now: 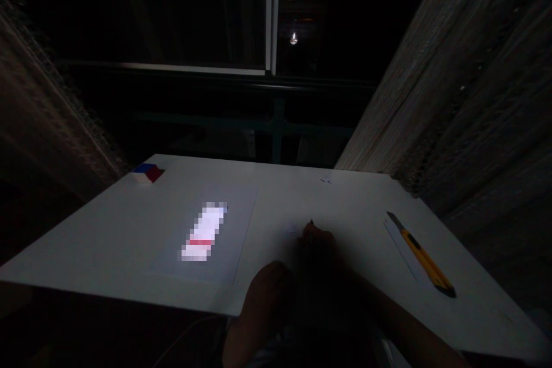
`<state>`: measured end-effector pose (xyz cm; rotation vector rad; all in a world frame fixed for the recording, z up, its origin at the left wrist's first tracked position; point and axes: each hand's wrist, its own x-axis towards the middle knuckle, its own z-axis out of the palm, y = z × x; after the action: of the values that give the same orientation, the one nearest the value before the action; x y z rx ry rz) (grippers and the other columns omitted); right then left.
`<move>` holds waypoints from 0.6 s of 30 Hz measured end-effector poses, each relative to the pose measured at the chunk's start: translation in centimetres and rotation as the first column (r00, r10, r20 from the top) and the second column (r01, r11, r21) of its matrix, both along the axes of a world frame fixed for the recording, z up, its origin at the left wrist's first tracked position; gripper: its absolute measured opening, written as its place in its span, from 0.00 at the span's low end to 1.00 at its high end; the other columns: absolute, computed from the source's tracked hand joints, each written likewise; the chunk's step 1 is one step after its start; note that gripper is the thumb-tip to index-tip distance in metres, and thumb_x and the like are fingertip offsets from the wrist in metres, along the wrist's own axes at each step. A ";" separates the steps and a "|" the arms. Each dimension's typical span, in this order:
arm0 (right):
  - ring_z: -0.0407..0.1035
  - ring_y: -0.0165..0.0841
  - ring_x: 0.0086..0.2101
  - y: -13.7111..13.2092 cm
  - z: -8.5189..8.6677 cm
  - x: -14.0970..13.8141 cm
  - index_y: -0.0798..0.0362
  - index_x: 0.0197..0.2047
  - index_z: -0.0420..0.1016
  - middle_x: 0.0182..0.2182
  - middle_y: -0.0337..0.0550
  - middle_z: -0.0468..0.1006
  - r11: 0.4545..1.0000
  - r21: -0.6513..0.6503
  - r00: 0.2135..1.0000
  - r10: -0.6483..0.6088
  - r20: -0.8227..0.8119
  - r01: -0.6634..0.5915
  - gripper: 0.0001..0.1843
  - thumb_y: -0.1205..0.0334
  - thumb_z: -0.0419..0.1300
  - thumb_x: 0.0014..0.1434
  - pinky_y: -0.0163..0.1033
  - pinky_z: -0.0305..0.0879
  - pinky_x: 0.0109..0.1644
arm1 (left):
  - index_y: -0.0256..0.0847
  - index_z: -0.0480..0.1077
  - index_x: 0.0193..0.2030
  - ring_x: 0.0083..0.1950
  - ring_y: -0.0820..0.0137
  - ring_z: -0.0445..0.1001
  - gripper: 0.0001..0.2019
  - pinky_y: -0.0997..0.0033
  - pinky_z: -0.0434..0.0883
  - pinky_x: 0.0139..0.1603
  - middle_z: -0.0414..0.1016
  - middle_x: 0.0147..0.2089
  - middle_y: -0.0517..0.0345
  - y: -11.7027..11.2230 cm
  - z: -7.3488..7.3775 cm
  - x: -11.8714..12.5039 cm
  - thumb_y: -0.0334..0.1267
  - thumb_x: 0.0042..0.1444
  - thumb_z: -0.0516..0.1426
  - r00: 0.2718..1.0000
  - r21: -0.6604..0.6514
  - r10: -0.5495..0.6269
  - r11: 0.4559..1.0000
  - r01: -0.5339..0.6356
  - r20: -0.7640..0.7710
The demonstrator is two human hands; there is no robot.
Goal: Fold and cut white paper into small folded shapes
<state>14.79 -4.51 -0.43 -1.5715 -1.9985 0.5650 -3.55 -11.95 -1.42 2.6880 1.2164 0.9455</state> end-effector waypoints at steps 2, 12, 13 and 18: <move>0.63 0.27 0.21 -0.2 0.2 -0.1 0.51 0.28 0.61 0.20 0.38 0.70 0.999 0.004 0.999 -0.049 -0.007 0.049 0.09 0.58 0.51 0.58 0.30 0.50 0.24 | 0.40 0.68 0.28 0.32 0.67 0.68 0.08 0.67 0.69 0.34 0.69 0.28 0.53 -0.4 -0.4 -0.2 0.30 0.54 0.49 0.999 -0.042 0.032 0.999 -0.031 0.024; 0.65 0.33 0.30 -0.1 1.4 -3.9 0.52 0.38 0.63 0.32 0.45 0.70 0.961 0.198 0.887 -0.258 0.382 0.195 0.14 0.49 0.54 0.57 0.33 0.47 0.28 | 0.42 0.67 0.25 0.26 0.69 0.65 0.12 0.70 0.64 0.25 0.65 0.24 0.54 -0.9 -1.9 -0.7 0.33 0.56 0.48 0.993 -0.108 0.102 0.990 -0.095 0.064; 0.65 0.33 0.31 0.0 1.5 -4.0 0.52 0.39 0.62 0.32 0.45 0.70 0.964 0.184 0.883 -0.252 0.396 0.193 0.14 0.50 0.54 0.57 0.33 0.47 0.28 | 0.42 0.67 0.26 0.26 0.69 0.65 0.12 0.70 0.64 0.25 0.65 0.24 0.54 -0.8 -2.0 -0.7 0.33 0.56 0.48 0.993 -0.111 0.097 0.990 -0.089 0.068; 0.65 0.32 0.29 1.6 2.0 -1.8 0.52 0.40 0.60 0.31 0.42 0.71 0.976 0.050 0.891 -0.213 0.401 0.211 0.12 0.56 0.56 0.55 0.33 0.46 0.28 | 0.43 0.70 0.29 0.28 0.70 0.67 0.11 0.70 0.67 0.28 0.68 0.26 0.55 -0.5 -2.5 -0.8 0.35 0.58 0.48 0.994 -0.120 0.054 0.992 -0.043 0.093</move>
<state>12.94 -2.90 1.60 -2.0023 -2.0673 0.1519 -4.32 -12.42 -3.91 2.5034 1.2807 0.9647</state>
